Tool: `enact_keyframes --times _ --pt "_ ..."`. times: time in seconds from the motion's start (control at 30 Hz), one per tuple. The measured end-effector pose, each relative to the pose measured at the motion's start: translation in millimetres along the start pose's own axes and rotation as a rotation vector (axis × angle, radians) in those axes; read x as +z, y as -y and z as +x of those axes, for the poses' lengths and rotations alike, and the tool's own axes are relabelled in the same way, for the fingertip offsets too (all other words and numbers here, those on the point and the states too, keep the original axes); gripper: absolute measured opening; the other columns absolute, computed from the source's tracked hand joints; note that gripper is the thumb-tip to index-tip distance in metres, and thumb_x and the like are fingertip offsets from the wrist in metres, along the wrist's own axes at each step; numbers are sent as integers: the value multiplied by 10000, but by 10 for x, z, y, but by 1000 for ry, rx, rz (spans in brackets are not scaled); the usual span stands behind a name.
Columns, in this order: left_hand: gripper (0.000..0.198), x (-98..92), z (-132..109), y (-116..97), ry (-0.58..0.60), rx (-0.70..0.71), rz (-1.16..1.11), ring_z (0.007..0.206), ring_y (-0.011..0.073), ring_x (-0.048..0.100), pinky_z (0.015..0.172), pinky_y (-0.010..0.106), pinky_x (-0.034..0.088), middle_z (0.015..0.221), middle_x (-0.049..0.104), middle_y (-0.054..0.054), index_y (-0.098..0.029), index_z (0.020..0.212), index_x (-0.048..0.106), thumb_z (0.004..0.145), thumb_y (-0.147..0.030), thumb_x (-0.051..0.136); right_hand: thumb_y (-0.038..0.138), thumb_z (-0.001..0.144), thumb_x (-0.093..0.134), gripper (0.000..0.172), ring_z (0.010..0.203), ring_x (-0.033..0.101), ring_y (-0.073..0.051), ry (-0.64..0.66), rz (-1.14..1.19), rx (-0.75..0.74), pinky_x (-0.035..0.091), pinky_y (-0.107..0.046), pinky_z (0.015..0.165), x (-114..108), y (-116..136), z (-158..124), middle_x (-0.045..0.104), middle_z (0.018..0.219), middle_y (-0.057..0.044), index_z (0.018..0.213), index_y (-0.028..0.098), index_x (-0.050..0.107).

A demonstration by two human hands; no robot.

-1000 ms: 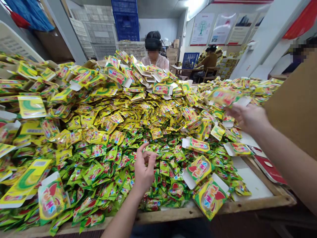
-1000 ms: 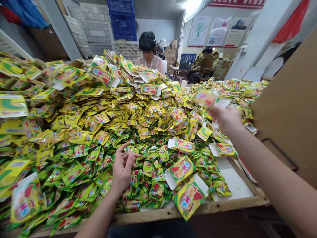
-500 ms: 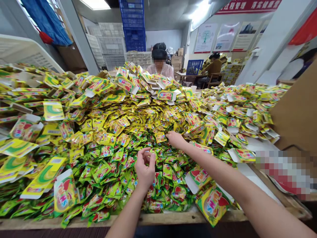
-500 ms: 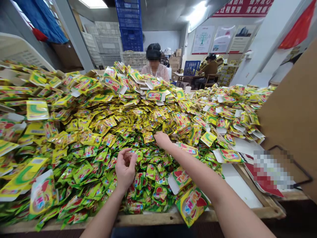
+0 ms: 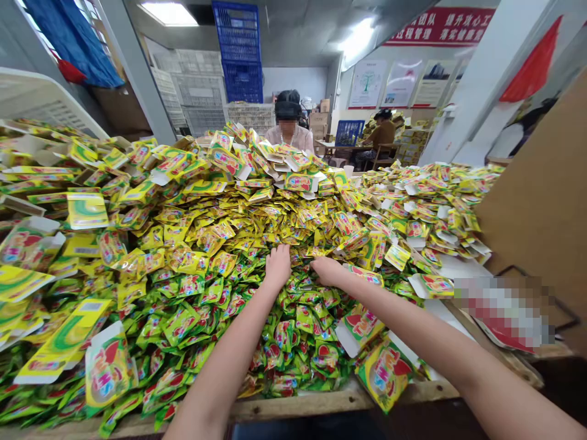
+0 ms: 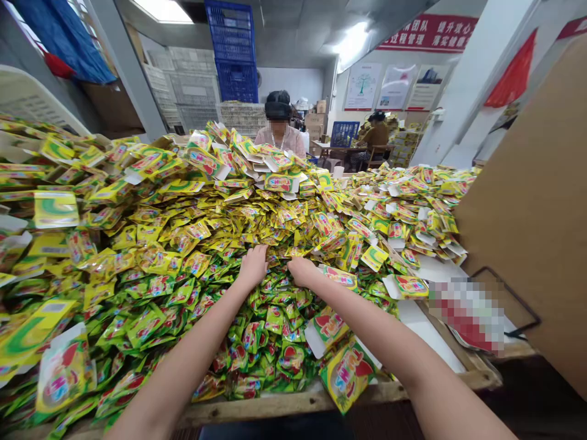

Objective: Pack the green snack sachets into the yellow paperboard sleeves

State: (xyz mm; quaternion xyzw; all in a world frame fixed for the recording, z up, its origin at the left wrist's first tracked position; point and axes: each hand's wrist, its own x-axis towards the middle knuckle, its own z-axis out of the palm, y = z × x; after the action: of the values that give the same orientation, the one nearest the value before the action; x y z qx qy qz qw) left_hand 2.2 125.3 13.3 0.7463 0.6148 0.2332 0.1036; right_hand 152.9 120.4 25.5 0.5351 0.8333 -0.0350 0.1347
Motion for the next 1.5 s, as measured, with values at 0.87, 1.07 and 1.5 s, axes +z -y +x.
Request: enact_keyframes --times 0.87,1.07,1.5 --pt "439 -381 -1381 -509 319 -494 -1650 708 125 610 611 232 519 808 649 20 -159 868 584 603 -436 798 26 817 534 343 854 700 -152 -1370 381 -557 599 -241 737 306 161 -1264 731 946 -94 1086 197 659" --pt "577 -229 -1486 -562 365 -394 -1556 654 98 559 602 213 472 782 583 -36 -233 1059 439 639 -459 763 76 822 577 333 909 690 -151 -1200 932 -475 570 -233 799 431 287 -1511 714 1032 -61 1064 278 685" --pt "251 -108 -1495 -802 420 -4 -1012 701 128 468 648 231 403 796 484 -15 -210 879 474 858 -460 466 396 690 745 289 750 677 -181 -636 1910 195 570 -277 708 592 533 -1883 733 827 -56 855 165 694"
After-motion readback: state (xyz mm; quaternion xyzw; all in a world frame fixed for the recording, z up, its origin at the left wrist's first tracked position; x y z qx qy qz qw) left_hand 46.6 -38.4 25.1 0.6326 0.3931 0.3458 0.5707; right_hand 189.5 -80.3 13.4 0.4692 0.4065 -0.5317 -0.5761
